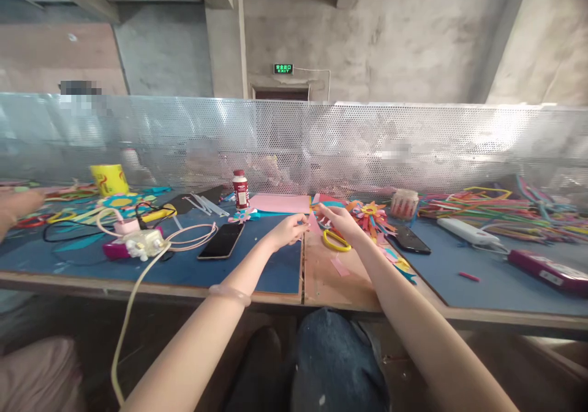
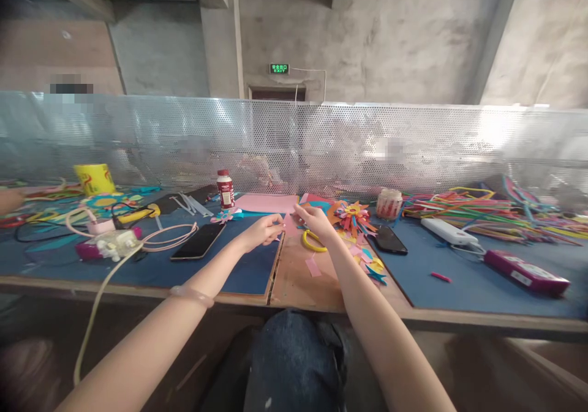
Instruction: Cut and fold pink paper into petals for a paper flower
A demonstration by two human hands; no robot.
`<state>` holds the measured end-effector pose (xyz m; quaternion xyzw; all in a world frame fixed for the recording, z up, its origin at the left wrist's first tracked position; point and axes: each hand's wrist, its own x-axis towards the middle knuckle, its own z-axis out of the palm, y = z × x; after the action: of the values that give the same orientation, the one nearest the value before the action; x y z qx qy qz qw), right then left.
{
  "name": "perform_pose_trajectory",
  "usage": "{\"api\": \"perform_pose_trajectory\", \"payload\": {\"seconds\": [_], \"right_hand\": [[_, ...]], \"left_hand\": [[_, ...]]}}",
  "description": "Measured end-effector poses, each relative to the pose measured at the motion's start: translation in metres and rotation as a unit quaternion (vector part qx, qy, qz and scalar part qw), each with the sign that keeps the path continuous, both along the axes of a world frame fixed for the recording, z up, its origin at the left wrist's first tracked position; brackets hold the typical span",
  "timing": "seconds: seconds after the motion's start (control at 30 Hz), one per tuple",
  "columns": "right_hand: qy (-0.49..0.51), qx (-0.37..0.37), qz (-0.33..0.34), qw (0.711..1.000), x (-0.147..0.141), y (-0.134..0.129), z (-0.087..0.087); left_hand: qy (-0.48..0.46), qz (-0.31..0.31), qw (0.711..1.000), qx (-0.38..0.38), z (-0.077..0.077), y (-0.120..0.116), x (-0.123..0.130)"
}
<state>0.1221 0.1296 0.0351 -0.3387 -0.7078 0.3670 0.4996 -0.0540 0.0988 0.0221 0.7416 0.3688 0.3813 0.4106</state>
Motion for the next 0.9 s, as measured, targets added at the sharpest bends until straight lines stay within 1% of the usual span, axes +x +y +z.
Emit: {"api": "perform_pose_trajectory", "payload": {"seconds": [0.1, 0.17, 0.23, 0.33, 0.43, 0.63, 0.77, 0.83, 0.9], "right_hand": [[-0.046, 0.034, 0.056, 0.997, -0.002, -0.002, -0.003], [-0.051, 0.041, 0.074, 0.995, -0.004, 0.0, -0.006], [-0.041, 0.025, 0.081, 0.996, -0.005, 0.002, -0.009], [-0.034, -0.02, 0.096, 0.995, -0.004, 0.005, -0.012], [-0.031, -0.044, 0.092, 0.994, -0.003, 0.007, -0.013], [-0.013, -0.075, 0.095, 0.993, -0.003, 0.006, -0.012], [0.018, -0.085, 0.107, 0.99, -0.004, 0.005, -0.012], [0.039, -0.077, 0.102, 0.991, -0.005, 0.004, -0.011], [0.077, -0.054, 0.088, 0.992, -0.006, 0.003, -0.01]], "left_hand": [[-0.002, 0.009, 1.0, 0.003, 0.0, 0.001, -0.002], [0.01, 0.006, 1.0, 0.007, -0.001, 0.001, -0.001], [0.02, -0.002, 1.0, 0.009, -0.001, 0.001, -0.001], [0.03, -0.004, 0.999, 0.014, -0.002, 0.002, -0.001], [0.041, -0.002, 0.999, 0.017, -0.003, 0.001, -0.001], [0.043, -0.015, 0.999, -0.004, 0.0, -0.003, 0.001], [0.038, -0.022, 0.999, -0.006, 0.001, -0.004, 0.001], [0.029, -0.01, 1.0, -0.002, 0.001, -0.004, 0.001], [0.013, 0.017, 1.0, 0.005, 0.002, -0.005, 0.0]]}}
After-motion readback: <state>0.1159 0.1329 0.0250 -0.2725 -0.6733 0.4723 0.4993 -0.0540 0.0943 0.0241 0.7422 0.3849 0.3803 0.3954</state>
